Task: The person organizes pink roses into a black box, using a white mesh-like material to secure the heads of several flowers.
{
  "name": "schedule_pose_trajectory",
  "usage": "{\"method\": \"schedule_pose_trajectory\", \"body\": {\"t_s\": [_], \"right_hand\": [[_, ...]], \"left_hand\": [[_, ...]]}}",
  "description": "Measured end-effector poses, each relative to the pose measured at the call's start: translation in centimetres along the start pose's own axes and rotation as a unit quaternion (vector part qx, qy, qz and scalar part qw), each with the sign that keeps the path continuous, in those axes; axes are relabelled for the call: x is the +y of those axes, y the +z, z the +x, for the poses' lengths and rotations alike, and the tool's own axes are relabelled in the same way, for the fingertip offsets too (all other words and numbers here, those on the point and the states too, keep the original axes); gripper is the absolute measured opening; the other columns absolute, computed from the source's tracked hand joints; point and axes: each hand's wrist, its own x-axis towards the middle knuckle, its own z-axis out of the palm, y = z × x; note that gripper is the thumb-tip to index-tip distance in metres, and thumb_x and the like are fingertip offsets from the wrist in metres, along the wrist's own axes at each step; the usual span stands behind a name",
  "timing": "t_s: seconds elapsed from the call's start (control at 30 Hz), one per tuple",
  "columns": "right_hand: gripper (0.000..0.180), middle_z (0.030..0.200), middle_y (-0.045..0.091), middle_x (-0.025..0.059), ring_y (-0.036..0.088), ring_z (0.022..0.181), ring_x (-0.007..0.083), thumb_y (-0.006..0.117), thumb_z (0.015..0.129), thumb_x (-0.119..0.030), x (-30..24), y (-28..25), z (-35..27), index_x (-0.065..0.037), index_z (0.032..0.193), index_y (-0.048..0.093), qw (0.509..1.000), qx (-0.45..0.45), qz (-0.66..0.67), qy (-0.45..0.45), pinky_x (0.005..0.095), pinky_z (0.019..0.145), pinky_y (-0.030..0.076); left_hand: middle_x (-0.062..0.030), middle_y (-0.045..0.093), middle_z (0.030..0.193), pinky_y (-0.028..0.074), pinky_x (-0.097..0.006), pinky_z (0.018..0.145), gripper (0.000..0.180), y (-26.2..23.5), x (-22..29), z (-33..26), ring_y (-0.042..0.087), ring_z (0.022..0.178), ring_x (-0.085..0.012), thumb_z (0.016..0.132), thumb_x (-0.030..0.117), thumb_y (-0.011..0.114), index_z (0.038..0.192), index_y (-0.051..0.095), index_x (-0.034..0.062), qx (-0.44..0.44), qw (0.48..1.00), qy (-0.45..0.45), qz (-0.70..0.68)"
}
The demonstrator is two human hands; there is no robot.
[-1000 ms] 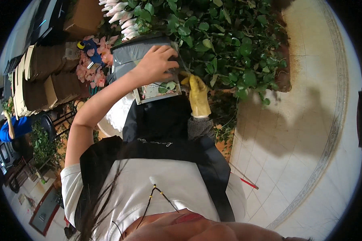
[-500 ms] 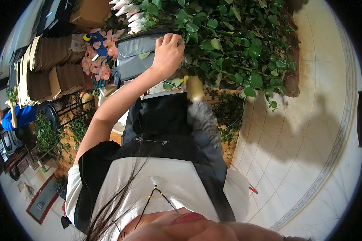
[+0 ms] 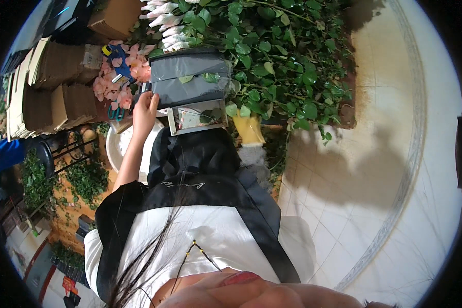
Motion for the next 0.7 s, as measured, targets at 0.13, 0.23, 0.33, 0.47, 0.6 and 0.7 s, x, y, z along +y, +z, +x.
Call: {"method": "schedule_pose_trajectory", "body": {"t_s": [0.13,0.23,0.33,0.47,0.6,0.7], "right_hand": [[0.036,0.101,0.072,0.0069,0.064,0.089,0.0204,0.057,0.101,-0.035,2.2,0.9,2.9,-0.003,0.112,0.068,0.997,0.063,-0.046,0.001,0.0351,0.079,0.051],[0.036,0.101,0.072,0.0069,0.064,0.089,0.0205,0.057,0.101,-0.035,1.7,0.8,5.1,-0.003,0.112,0.067,0.994,0.081,-0.07,0.011,0.0352,0.079,0.051],[0.035,0.101,0.072,0.007,0.064,0.09,0.0205,0.057,0.101,-0.035,-1.1,-1.2,4.0,-0.003,0.113,0.067,0.992,0.109,-0.064,0.001,0.0352,0.079,0.051],[0.035,0.102,0.071,0.0071,0.064,0.09,0.0206,0.057,0.101,-0.034,-3.4,-4.5,0.3,-0.003,0.114,0.067,0.983,0.166,-0.071,-0.013,0.0352,0.08,0.051],[0.034,0.102,0.071,0.0072,0.064,0.09,0.0207,0.057,0.101,-0.033,-5.0,-5.4,-1.2,-0.003,0.114,0.066,0.974,0.2,-0.105,-0.032,0.0352,0.08,0.052],[0.034,0.103,0.071,0.0072,0.064,0.091,0.0208,0.057,0.101,-0.033,-5.5,-5.6,-1.1,-0.003,0.115,0.066,0.968,0.212,-0.126,-0.036,0.0353,0.08,0.052]], "left_hand": [[-0.0111,0.064,0.07,0.047,-0.033,0.061,0.03,0.3,7.5,-0.7,0.056,0.058,-0.0179,0.093,0.021,0.069,0.109,0.06,-0.0035,-0.011,0.999,0.033,0.018],[-0.012,0.065,0.071,0.049,-0.03,0.058,0.025,-2.4,15.3,-2.3,0.059,0.057,-0.0155,0.091,0.014,0.07,0.108,0.059,-0.0015,-0.039,0.994,0.089,-0.052],[-0.01,0.071,0.08,0.055,-0.029,0.065,0.031,-6.3,20.8,-4.2,0.07,0.072,-0.0148,0.091,0.011,0.069,0.117,0.059,-0.0033,-0.193,0.941,0.196,-0.197],[-0.0081,0.071,0.083,0.054,-0.033,0.066,0.014,-7.1,21.9,-2.6,0.068,0.071,-0.0229,0.088,0.006,0.068,0.101,0.07,-0.0006,-0.322,0.725,0.469,-0.388],[-0.0126,0.065,0.092,0.052,-0.036,0.077,0.016,-4.4,22.1,1.4,0.064,0.084,-0.0256,0.094,0.011,0.059,0.101,0.066,-0.002,-0.176,0.794,0.398,-0.425],[-0.0159,0.063,0.106,0.05,-0.038,0.088,0.027,2.9,21.9,3.6,0.062,0.101,-0.0298,0.1,0.021,0.055,0.112,0.062,-0.0017,-0.325,0.804,0.301,-0.396]]}}
